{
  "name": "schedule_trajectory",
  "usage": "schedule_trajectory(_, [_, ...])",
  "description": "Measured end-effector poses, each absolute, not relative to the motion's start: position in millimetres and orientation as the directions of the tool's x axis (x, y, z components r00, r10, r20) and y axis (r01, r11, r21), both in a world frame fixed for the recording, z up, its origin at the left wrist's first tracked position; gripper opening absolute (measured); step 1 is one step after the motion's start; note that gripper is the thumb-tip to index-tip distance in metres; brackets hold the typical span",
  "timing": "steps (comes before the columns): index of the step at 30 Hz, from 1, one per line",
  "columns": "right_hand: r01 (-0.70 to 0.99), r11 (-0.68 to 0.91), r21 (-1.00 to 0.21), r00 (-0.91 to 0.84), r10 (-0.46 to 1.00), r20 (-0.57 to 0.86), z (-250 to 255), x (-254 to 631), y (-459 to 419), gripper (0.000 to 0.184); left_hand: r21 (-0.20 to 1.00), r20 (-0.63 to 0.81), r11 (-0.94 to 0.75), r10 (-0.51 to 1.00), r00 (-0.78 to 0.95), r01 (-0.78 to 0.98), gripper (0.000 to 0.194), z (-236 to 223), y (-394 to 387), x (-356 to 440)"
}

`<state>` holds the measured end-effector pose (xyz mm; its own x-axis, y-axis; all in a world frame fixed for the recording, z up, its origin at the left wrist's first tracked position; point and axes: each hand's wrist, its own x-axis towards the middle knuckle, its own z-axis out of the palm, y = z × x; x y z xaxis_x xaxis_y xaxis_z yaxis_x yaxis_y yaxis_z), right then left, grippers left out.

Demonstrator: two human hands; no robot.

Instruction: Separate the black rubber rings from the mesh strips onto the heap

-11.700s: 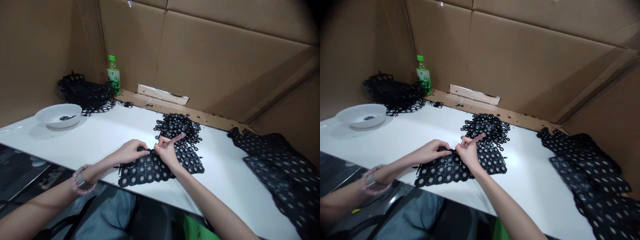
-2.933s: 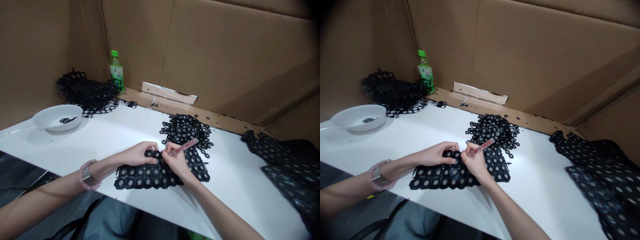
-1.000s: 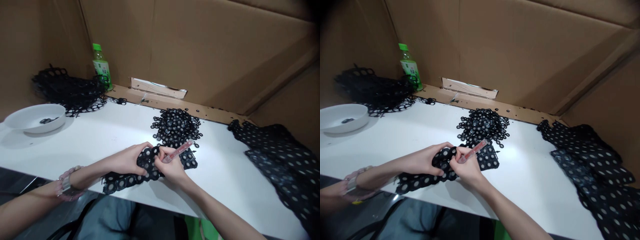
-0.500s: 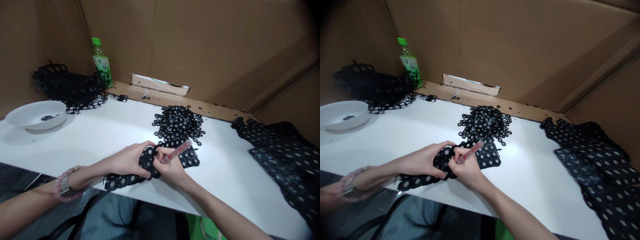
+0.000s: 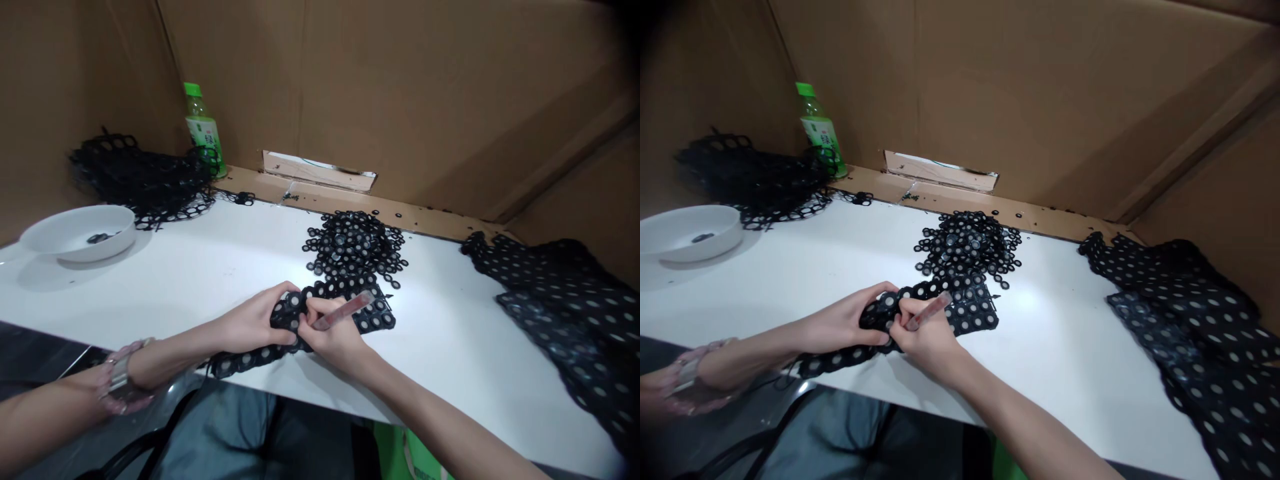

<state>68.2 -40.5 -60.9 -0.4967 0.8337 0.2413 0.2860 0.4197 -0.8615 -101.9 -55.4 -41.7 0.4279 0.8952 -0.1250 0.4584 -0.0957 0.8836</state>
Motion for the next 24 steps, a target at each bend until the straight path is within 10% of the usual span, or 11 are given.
schedule_trajectory(7, [0.295,0.471,-0.831,-0.502,0.817,0.285,-61.6,67.2,-41.0,0.029,0.906,-0.172,-0.048,0.867,0.468,0.422,0.047,-39.1,-51.0,-108.5])
schedule_trajectory(16, [-0.079,0.026,-0.997,-0.350,0.935,0.052,-53.0,69.2,-22.0,0.028,0.564,-0.132,-0.335,0.866,0.482,0.755,0.038,-22.3,-12.4,-113.4])
schedule_trajectory(24, [-0.018,0.178,-0.984,-0.132,0.975,0.179,-56.7,56.2,19.8,0.024,0.686,-0.116,-0.316,0.842,0.527,0.655,0.027,-47.8,10.3,-113.2])
